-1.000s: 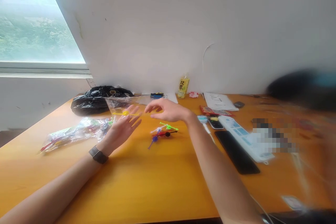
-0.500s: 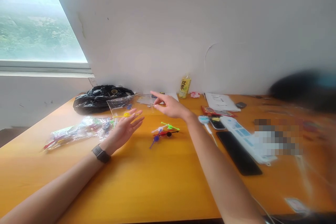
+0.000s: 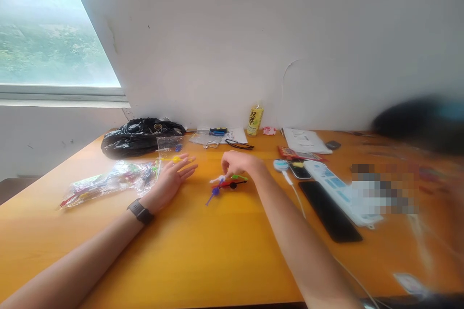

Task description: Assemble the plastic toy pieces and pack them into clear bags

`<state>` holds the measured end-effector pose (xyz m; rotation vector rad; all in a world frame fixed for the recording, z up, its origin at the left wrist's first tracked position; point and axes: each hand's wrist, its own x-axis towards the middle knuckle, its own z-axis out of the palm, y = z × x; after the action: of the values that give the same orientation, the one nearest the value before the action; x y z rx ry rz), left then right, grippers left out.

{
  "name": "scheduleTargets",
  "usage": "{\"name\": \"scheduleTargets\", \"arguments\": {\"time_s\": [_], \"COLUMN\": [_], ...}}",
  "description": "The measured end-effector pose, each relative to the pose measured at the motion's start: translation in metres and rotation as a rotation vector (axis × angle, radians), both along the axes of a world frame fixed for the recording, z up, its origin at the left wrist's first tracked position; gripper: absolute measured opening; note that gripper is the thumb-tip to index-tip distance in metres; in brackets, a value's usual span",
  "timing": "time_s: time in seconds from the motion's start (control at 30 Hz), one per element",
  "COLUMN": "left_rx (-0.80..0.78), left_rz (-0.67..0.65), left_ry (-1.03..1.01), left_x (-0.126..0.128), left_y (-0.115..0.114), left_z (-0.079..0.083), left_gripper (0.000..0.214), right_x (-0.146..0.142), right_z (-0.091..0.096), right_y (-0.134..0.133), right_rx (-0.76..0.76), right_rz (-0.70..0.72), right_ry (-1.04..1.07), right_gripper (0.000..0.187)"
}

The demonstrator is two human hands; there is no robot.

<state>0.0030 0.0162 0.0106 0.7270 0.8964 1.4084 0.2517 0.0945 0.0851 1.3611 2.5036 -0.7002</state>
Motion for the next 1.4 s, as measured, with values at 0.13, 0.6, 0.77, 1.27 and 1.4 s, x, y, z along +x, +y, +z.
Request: {"name": "scheduleTargets", "arguments": {"time_s": [0.13, 0.6, 0.77, 1.27, 1.4], "left_rx": [-0.009, -0.040, -0.038, -0.032, -0.033], "left_rz": [0.001, -0.021, -0.026, -0.027, -0.046], "left_ry": [0.018, 0.028, 0.037, 0.051, 0.049], "left_x": [0.001, -0.003, -0.002, -0.002, -0.003], "left_y": [-0.001, 0.002, 0.001, 0.000, 0.001], "left_z": [0.002, -0.002, -0.001, -0.001, 0.000], "left_gripper": [0.038, 0.038, 0.039, 0.038, 0.036], "right_x": [0.005, 0.011, 0.016, 0.014, 0.013], "right_z": [-0.001, -0.017, -0.005, 0.014, 0.011], "right_y": [0.004, 0.015, 0.015, 0.003, 0.005], "right_rx": [-0.012, -0.008, 0.091, 0.066, 0.210], "right_rz": [0.031, 0.060, 0.091, 0.018, -0.064], "right_ry": [0.073, 0.203, 0.405, 0.568, 0.493], "right_gripper": [0.026, 0.031, 0.032, 0.032, 0.028]}}
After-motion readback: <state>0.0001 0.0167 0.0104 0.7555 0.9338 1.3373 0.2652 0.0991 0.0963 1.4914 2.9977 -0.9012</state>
